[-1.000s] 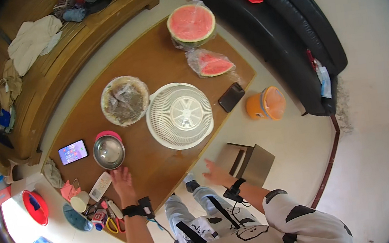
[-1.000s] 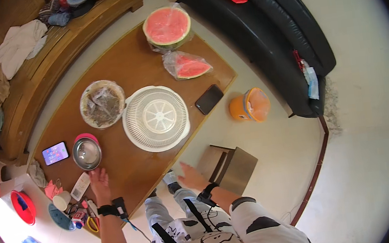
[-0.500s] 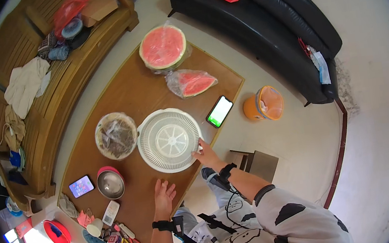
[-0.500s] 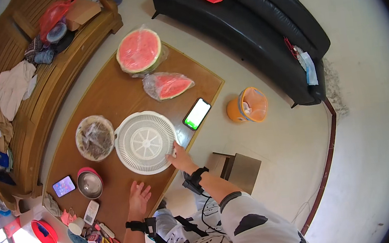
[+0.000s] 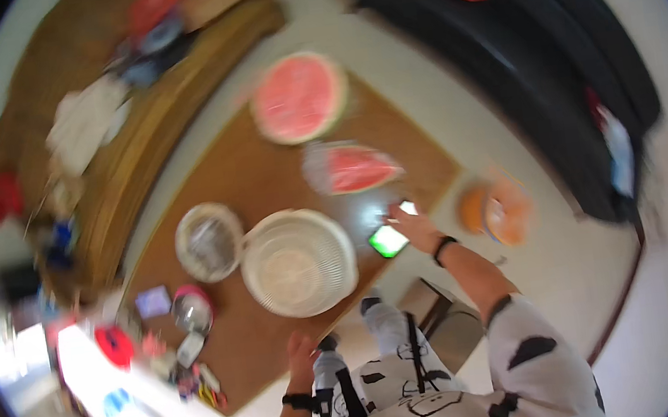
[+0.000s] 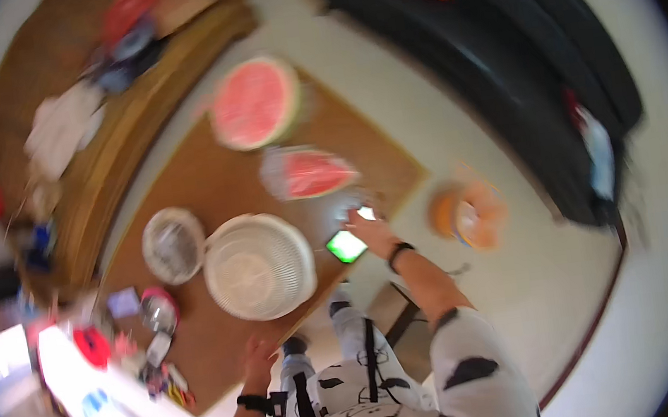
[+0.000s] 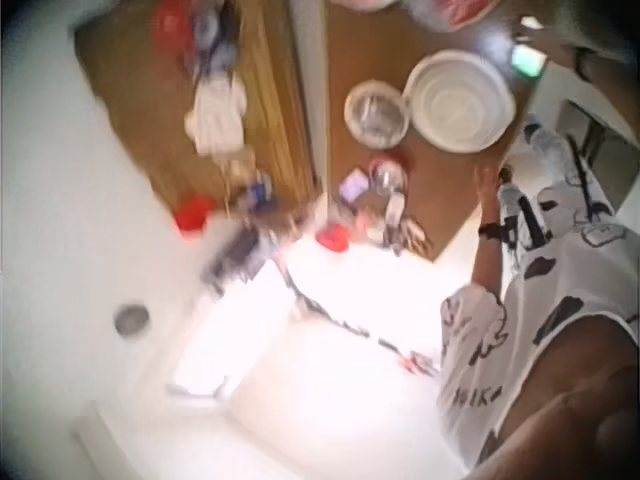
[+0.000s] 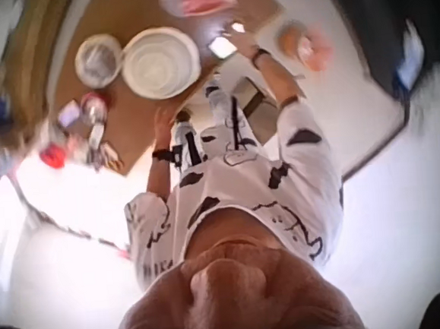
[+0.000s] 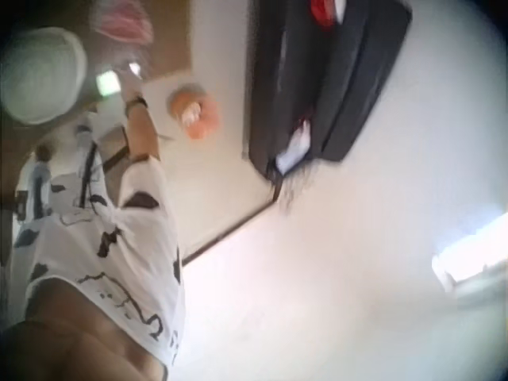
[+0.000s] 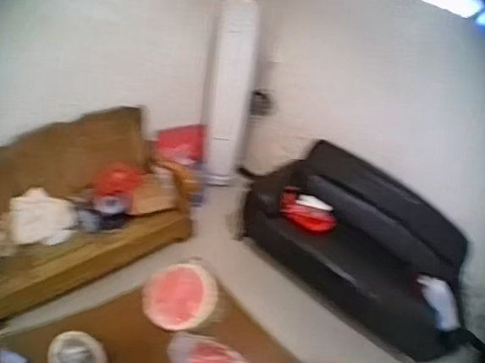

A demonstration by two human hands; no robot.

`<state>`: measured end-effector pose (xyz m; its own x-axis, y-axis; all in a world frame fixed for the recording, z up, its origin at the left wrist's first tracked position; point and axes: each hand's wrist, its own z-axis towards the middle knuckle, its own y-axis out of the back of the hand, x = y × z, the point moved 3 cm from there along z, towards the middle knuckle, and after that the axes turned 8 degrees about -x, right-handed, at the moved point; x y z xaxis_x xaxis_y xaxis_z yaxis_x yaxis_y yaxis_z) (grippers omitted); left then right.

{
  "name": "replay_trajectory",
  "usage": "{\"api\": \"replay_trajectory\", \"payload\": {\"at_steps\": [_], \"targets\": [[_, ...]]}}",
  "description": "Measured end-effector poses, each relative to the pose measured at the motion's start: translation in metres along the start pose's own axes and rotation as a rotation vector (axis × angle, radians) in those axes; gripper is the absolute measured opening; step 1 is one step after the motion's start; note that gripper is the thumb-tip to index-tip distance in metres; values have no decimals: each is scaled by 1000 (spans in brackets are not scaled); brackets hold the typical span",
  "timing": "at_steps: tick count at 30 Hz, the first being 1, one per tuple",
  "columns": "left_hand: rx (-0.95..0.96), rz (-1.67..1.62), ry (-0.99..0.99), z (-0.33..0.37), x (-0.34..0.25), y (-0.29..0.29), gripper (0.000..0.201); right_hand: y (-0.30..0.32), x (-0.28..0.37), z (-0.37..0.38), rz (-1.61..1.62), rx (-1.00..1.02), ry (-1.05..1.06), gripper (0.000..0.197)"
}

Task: The person picks up a red basin containing a cloth, walks to an outdoor washing area, and washes a white plate and several bowls using a sponge and dish soap.

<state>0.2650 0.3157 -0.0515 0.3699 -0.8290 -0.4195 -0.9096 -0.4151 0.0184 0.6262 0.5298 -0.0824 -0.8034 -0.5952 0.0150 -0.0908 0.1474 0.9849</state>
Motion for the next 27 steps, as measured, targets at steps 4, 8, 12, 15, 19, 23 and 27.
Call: {"api": "replay_trajectory", "payload": {"at_steps": [4, 8, 12, 15, 19, 23, 27], "targets": [[-74, 160, -29, -8, -11, -16, 63, 0, -12, -14, -61, -25, 63, 44], [-159, 112, -79, -15, 12, 13, 61, 7, 15, -10, -42, 37, 94, 52], [-169, 32, -48, -22, 17, 1, 55, -1, 8, -24, -44, 127, -7, 65], [25, -128, -113, 13, 69, 32, 54, 23, 17, -26, 476, -159, -109, 62], [-106, -12, -63, -39, 31, 29, 47, 22, 60, -53, 472, 16, -571, 82], [51, 208, -36, -26, 30, 30, 57, 13, 88, -133, 555, 26, -1055, 105], [170, 416, -92, -13, 42, 64, 59, -6, 171, -237, 752, -125, -1563, 101]]}}
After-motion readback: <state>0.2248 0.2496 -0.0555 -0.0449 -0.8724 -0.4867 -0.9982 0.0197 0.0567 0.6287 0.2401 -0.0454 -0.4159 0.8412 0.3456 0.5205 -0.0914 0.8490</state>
